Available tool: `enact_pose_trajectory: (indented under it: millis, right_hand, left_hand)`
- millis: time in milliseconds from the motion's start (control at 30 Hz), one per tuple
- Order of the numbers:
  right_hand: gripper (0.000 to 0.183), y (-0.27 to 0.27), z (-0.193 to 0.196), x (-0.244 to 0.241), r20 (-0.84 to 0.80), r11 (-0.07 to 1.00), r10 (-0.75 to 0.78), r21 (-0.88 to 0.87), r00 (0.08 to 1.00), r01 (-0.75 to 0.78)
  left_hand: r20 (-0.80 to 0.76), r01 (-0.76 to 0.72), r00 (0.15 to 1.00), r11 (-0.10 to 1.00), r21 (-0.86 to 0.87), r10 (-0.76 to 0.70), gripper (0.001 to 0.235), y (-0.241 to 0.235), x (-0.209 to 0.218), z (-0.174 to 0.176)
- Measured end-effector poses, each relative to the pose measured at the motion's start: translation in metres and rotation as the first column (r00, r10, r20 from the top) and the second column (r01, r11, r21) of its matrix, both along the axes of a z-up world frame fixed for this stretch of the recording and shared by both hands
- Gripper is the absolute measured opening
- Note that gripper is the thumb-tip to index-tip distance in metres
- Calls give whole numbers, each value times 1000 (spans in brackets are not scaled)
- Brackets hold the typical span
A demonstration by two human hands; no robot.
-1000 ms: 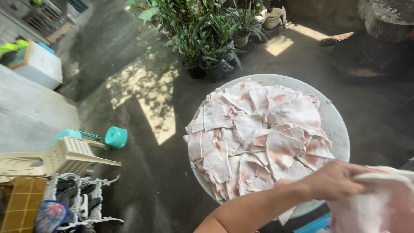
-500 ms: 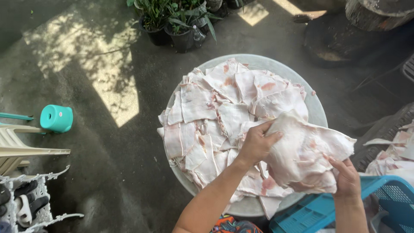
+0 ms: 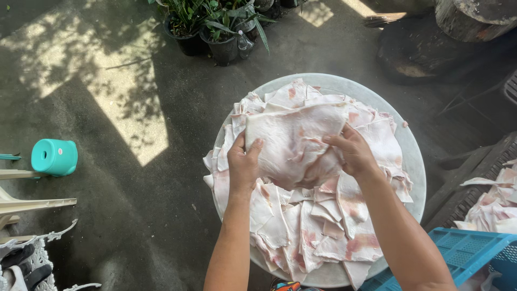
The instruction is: The person sorts flat pieces of raw animal skin between a blue plastic basket and several stacks located on a low table.
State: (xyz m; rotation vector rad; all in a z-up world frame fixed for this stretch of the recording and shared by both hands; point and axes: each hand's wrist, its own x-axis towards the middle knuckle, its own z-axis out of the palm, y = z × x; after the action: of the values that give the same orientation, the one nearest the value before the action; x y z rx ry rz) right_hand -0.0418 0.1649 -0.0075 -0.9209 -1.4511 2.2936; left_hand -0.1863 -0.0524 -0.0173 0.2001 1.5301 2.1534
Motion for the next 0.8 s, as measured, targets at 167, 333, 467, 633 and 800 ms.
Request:
enact_pose_trajectory:
  millis: [167,333,467,633,800]
  right_hand:
    - [54,0,-50,-70,-161,992,116,-30,980,-122]
    - [79,13,-130,-106,255,664,116,699,960,-266]
    - [80,1,-167,-84,445,545,22,745,895,-384]
    - [65,-36,-132,-29,276,850,188,435,942,-297]
    - [52,-55,-56,73,170,960,145,214,975,-180]
  left_hand:
    - [-251,-145,966,932,-331,61,45,-12,-44,-14]
    - [-327,-195,945,849,-491,28,64,-18,-73,-76]
    - [-399,-196,917,885,-423,12,55,-22,-65,-115]
    - [-90,55,991,918,-392,-97,45,11,-14,-89]
    - [102,397,918,896,-198,-384,39,66,84,-54]
